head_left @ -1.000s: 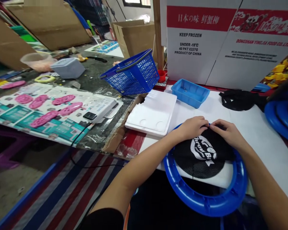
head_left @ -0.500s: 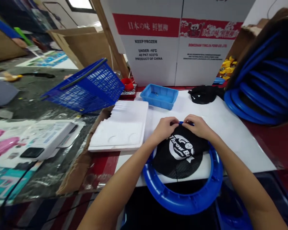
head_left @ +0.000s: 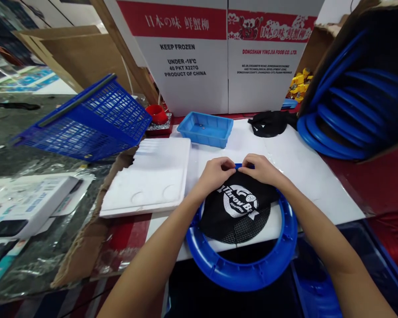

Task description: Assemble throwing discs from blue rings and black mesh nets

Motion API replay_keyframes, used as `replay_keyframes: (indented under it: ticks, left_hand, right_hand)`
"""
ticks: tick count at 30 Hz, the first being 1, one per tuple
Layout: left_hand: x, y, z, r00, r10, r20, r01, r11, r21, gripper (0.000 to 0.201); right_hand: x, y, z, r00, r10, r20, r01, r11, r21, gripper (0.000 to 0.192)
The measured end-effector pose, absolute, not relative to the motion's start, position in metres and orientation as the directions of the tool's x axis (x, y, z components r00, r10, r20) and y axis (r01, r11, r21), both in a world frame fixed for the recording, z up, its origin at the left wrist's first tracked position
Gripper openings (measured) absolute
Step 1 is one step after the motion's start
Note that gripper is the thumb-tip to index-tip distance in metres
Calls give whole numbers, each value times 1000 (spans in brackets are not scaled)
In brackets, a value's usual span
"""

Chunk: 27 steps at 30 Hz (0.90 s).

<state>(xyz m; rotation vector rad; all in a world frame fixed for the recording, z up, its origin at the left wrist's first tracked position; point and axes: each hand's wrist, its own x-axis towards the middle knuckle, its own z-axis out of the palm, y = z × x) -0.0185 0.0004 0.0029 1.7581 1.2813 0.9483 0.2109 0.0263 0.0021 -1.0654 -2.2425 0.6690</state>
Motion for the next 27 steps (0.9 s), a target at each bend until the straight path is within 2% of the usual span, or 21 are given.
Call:
replay_keyframes:
  ticks: [14, 27]
  left_hand:
    - [-16, 1, 0, 213, 962, 170, 477, -254, 841, 8]
    - [-11, 7, 8, 234, 966, 105, 577, -226, 785, 16]
  right_hand:
    - [206, 26, 1, -499, 813, 299, 543, 563, -623, 22]
    - [201, 25, 5, -447, 855, 261, 571, 498, -653, 21]
